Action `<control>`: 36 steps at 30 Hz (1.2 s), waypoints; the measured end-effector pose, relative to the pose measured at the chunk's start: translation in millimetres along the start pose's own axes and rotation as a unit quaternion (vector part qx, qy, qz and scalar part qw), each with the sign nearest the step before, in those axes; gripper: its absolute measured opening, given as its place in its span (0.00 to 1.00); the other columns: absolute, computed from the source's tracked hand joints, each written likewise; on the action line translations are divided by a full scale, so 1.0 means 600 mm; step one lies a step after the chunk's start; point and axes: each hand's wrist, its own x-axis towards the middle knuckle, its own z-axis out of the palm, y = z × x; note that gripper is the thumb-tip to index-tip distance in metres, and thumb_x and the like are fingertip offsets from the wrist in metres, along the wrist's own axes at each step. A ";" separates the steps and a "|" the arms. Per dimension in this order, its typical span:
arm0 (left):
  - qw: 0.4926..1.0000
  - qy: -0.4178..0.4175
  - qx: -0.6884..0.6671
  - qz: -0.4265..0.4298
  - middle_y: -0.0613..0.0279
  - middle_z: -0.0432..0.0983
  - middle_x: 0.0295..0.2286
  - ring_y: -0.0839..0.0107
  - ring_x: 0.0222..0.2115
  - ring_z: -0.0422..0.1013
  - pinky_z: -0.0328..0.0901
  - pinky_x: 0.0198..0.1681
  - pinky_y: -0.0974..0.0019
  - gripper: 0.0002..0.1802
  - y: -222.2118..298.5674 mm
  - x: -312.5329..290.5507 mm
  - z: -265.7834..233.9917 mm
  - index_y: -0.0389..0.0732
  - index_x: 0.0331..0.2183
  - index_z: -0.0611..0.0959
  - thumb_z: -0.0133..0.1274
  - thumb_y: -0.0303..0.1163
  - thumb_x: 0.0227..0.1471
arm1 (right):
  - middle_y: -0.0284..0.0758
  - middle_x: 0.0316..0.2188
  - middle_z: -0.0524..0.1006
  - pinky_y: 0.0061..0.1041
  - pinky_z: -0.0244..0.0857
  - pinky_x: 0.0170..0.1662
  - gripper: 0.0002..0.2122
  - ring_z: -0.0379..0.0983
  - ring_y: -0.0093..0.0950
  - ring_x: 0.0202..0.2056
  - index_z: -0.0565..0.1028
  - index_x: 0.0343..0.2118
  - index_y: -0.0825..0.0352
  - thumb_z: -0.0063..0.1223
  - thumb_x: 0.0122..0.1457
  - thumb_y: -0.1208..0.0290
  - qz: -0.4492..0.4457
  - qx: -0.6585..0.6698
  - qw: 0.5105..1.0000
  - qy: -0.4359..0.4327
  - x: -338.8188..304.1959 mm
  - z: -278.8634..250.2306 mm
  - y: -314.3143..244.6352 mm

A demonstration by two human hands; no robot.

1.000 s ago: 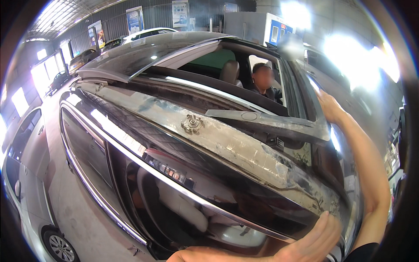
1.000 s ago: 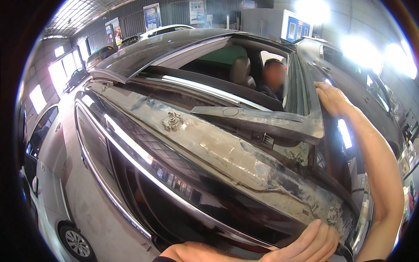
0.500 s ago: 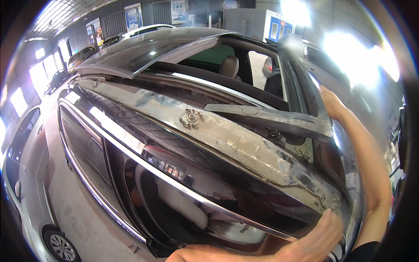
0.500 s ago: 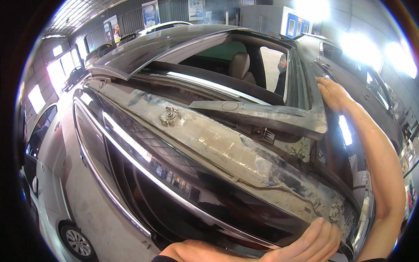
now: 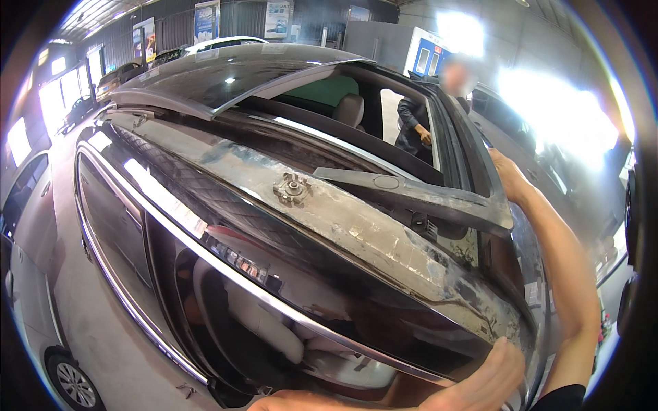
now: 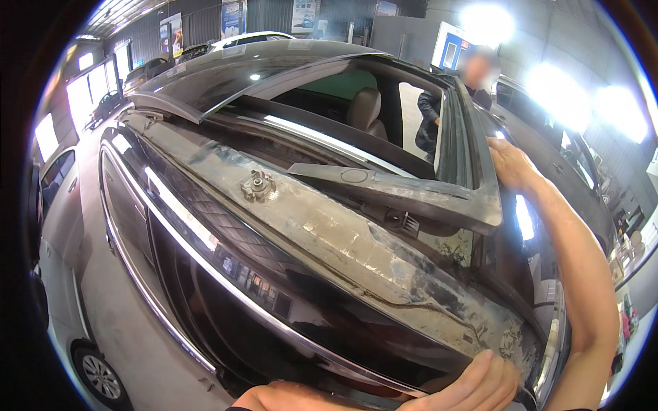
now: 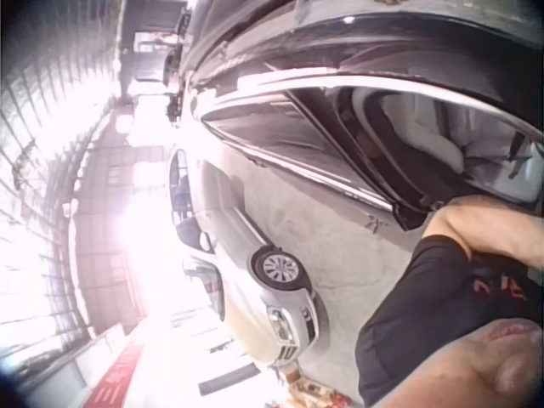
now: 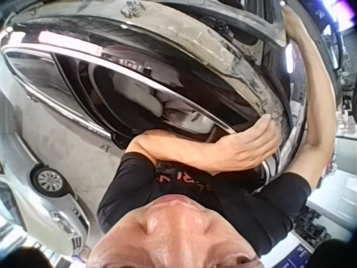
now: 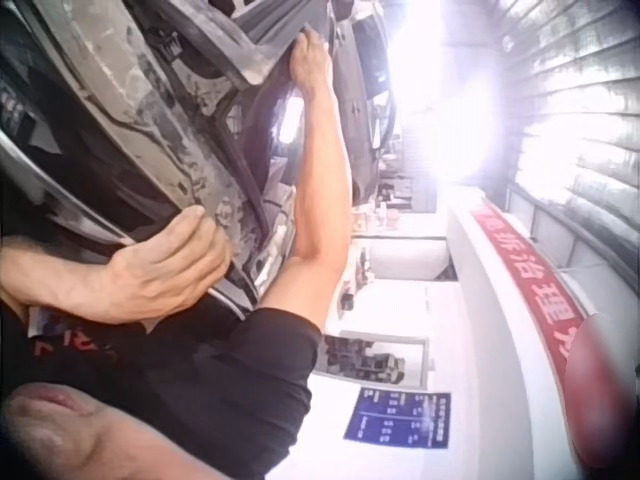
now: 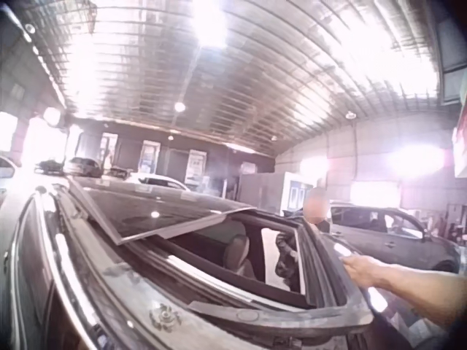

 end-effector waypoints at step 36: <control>0.995 -0.084 -0.044 0.015 0.48 0.76 0.39 0.54 0.45 0.73 0.65 0.58 0.49 0.21 -0.010 0.022 -0.029 0.31 0.40 0.81 0.48 0.36 0.49 | 0.46 0.63 0.66 0.36 0.52 0.68 0.24 0.61 0.41 0.64 0.67 0.63 0.66 0.32 0.68 0.61 -0.001 -0.079 0.997 -0.005 -0.004 -0.001 0.001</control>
